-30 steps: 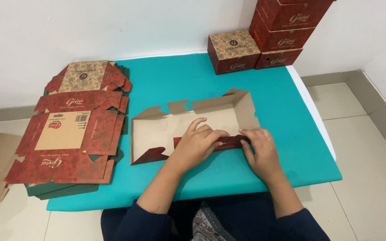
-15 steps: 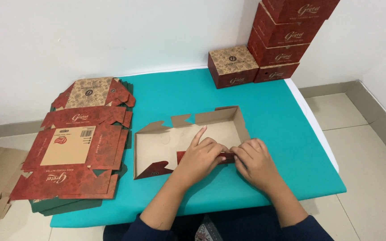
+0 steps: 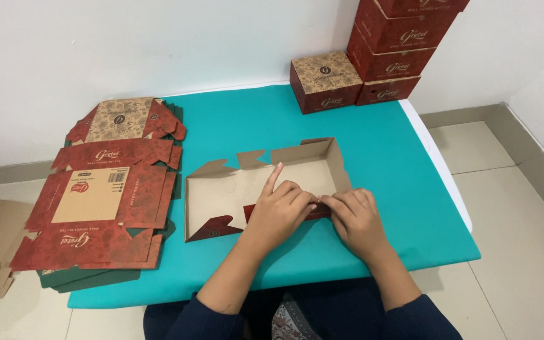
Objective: Assembling a cardboard gift box by folding and tucking flaps of a pre-cut template.
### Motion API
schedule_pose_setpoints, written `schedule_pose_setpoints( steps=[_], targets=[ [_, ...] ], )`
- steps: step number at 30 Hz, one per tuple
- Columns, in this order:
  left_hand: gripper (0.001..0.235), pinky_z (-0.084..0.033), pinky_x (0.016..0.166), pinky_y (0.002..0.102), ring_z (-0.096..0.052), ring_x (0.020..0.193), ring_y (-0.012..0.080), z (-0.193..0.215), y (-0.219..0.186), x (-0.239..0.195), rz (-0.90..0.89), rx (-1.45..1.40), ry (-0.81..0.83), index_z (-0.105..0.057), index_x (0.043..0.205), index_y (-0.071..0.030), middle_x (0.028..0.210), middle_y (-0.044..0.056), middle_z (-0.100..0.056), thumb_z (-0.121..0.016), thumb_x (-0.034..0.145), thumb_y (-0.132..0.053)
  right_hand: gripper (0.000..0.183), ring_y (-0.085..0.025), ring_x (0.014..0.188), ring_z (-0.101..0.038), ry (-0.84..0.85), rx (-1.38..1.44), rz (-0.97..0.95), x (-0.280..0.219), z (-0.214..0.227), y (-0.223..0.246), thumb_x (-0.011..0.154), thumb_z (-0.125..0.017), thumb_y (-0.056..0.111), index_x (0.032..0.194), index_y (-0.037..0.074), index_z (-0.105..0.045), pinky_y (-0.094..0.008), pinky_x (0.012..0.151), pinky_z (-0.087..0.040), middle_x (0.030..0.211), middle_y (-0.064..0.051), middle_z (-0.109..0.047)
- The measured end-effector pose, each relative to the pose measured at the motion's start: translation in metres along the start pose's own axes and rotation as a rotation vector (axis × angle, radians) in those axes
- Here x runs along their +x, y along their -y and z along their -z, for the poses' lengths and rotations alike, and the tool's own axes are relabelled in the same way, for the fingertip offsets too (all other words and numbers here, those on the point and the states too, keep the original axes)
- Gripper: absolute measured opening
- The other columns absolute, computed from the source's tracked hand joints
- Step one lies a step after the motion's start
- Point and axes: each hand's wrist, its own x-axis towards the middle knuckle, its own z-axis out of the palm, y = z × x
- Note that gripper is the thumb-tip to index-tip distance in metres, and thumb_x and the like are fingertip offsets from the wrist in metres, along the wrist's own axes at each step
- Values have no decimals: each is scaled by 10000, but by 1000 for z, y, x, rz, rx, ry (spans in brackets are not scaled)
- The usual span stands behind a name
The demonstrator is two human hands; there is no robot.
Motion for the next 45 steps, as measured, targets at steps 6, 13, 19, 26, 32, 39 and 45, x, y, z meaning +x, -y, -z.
schedule_pose_setpoints(
  steps=[6, 13, 19, 26, 32, 39, 45],
  targets=[
    [339, -486, 857, 436, -615, 904, 222, 58, -32, -14, 207, -34, -161, -630, 1165, -151, 1011, 20, -640, -684, 844, -247, 259, -203, 801, -561, 16, 10, -10, 5, 9, 6, 878, -579, 102, 1108, 187, -665, -357, 749, -444, 832, 18, -567],
    [546, -520, 641, 308, -649, 756, 183, 56, -54, -64, 853, 82, -72, -475, 1307, 11, 1133, 151, -636, -648, 809, -132, 295, -188, 855, -523, 51, 33, -56, 7, 12, 14, 810, -624, 39, 1094, 120, -634, -335, 836, -400, 945, -25, -591],
    [160, -503, 644, 305, -640, 678, 156, 58, -33, -52, 784, 136, -134, -649, 930, -62, 811, 34, -694, -688, 785, -119, 202, -175, 815, -521, 144, -22, -42, 29, 27, 15, 841, -593, 81, 1040, 100, -618, -313, 751, -374, 897, -29, -603],
    [100, -519, 645, 291, -668, 745, 172, 61, -3, -30, 615, 54, -95, -693, 906, -153, 793, -14, -708, -725, 812, -162, 188, -147, 869, -602, 293, -95, 35, 55, -4, -9, 846, -591, 145, 1017, 221, -619, -362, 867, -367, 822, 44, -641],
    [116, -528, 650, 307, -657, 727, 188, 53, 20, -25, 494, -24, -119, -694, 918, -171, 762, -7, -683, -711, 816, -119, 210, -136, 824, -587, 78, -107, 92, 47, -31, -21, 830, -604, 143, 1025, 217, -626, -360, 897, -340, 810, 54, -612],
    [113, -521, 666, 330, -665, 737, 215, 52, 13, -30, 511, -130, -122, -706, 928, -129, 793, 33, -713, -703, 824, -84, 203, -131, 810, -575, 72, -29, 89, 45, -22, -26, 830, -617, 145, 1017, 217, -651, -353, 897, -333, 800, 67, -605],
    [143, -535, 621, 329, -683, 719, 209, 61, 16, -30, 466, -38, -20, -688, 918, -144, 757, 28, -718, -731, 788, -102, 200, -132, 837, -564, 69, -21, 30, 47, -21, -25, 838, -636, 127, 1009, 229, -650, -351, 905, -339, 854, 73, -604]
  ],
)
